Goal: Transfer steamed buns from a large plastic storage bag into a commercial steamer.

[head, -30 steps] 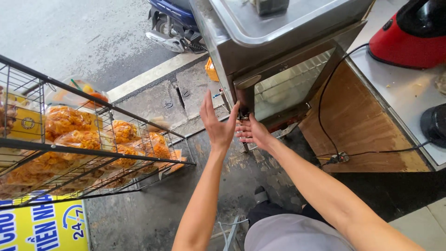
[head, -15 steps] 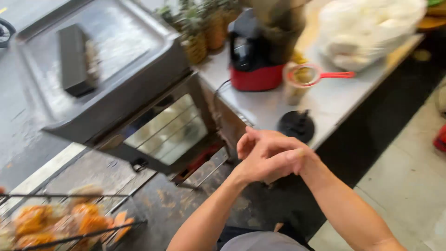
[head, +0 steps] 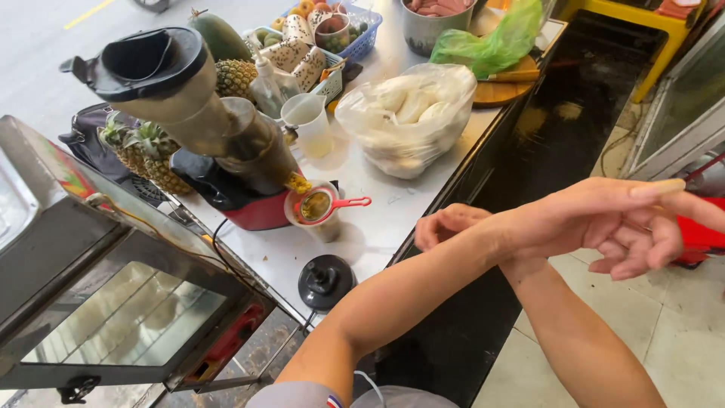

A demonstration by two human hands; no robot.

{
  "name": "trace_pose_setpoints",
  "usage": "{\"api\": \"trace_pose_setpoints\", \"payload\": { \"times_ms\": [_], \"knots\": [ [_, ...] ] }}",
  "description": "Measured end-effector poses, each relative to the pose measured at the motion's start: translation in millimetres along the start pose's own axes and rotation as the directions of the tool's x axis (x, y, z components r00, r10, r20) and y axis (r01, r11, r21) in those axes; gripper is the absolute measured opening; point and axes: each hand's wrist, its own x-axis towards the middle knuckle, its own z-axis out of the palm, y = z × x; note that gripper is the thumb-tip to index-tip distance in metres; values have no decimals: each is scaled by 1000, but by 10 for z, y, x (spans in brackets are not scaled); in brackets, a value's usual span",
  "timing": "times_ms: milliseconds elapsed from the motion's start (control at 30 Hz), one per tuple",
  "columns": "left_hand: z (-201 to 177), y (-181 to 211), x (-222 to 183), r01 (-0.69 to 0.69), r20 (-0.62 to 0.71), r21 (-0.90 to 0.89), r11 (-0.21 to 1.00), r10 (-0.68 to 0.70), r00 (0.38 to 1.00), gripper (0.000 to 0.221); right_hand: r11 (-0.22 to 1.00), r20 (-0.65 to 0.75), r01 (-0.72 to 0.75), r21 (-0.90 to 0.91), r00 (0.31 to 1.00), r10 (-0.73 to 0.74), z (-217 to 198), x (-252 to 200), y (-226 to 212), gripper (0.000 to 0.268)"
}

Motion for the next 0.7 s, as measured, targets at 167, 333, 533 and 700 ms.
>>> {"api": "trace_pose_setpoints", "payload": {
  "times_ms": [167, 333, 533, 700],
  "knots": [
    [-845, 536, -255, 103, -329, 544, 833, 99, 939, 48, 993, -218, 100, -55, 970, -109, -773, -157, -429, 53],
    [-2308, 1098, -1080, 750, -607, 658, -72, 539, 584, 39, 884, -578, -292, -366, 815, 30, -2013, 62, -769, 47],
    [-2906, 977, -1625, 937, -919, -84, -338, 390, 58, 41, 71, -479, -476, -877, 849, -224, -3060, 847, -916, 27],
    [-2612, 1180, -1455, 870, -933, -335, -361, 259, -252, 56, -487, -289, -204, -849, 951, 107, -3605, 1248, -921, 35]
  ]
}}
